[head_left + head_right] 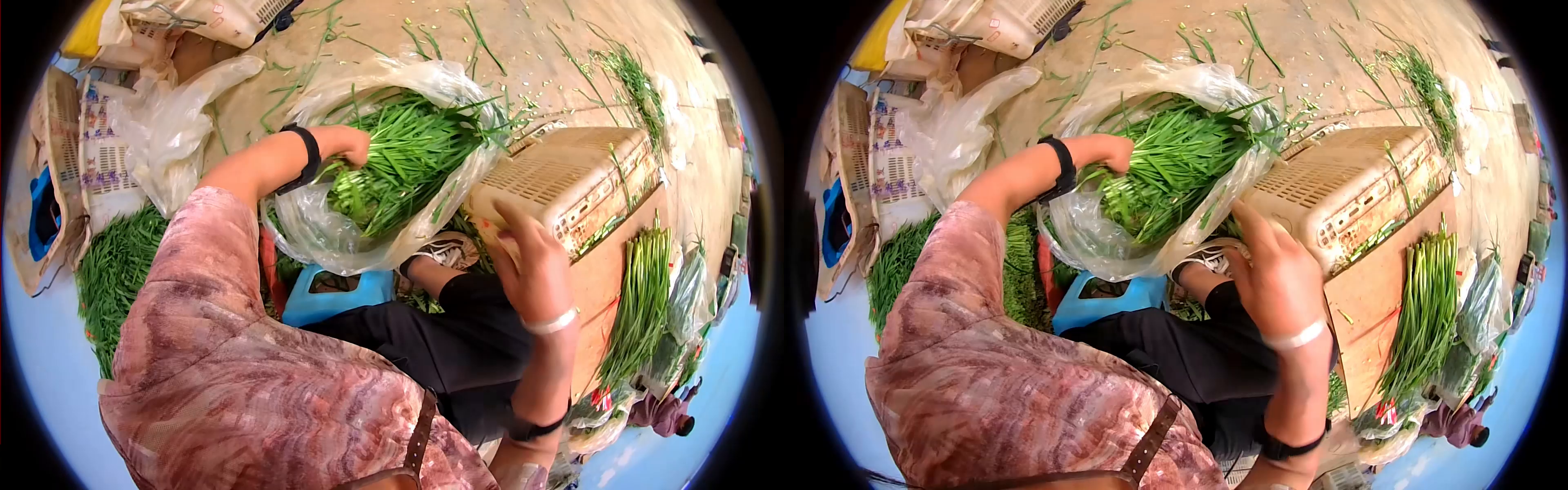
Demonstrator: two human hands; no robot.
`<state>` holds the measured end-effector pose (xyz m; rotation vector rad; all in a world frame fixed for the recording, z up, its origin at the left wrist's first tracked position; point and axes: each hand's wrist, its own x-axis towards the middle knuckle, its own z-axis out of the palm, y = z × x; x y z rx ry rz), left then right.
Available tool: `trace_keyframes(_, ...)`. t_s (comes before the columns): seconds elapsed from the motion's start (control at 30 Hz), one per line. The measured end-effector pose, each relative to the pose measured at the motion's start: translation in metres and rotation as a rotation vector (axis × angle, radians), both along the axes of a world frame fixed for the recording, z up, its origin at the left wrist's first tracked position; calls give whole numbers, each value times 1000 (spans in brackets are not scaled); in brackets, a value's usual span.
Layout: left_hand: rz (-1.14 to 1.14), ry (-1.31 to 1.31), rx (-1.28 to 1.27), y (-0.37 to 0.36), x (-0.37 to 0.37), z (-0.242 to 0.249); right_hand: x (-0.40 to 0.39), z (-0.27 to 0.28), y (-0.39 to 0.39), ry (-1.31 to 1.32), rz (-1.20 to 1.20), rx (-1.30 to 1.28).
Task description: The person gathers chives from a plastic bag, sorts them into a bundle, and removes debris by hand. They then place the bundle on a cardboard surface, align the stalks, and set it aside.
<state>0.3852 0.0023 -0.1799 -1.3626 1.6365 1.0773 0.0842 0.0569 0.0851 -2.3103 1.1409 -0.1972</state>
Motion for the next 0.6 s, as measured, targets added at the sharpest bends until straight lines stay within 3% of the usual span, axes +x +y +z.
trace_keyframes(0.03, 5, -2, 0, 0, 2, -2, 16, -12, -10, -27, 23, 43)
trace_keyframes(0.1, 405, -13, 105, 3, 2, -5, 48, -49, -32, -18, 40, 74)
trace_keyframes(0.13, 220, 93, -33, 4, -5, 32, 64, -73, -42, -49, 65, 36)
trace_keyframes(0.23, 260, 160, -15, 6, -9, 57, 112, -149, -53, -102, 118, 25)
trace_keyframes(0.3, 386, 74, 96, 4, -8, 45, 134, -181, -47, -123, 167, 76)
trace_keyframes(0.37, 758, 345, 136, 9, -2, 10, 147, -204, -40, -143, 203, 194)
trace_keyframes(0.4, 810, 479, 304, 2, -5, 50, 151, -207, -36, -160, 191, 223)
trace_keyframes(0.5, 971, 574, 318, 2, 5, 35, 156, -223, -34, -199, 131, 341)
trace_keyframes(0.53, 997, 515, 358, -2, 3, 61, 157, -230, -34, -225, 63, 416)
trace_keyframes(0.6, 1091, 570, 472, -10, 10, 68, 153, -246, -38, -281, 91, 318)
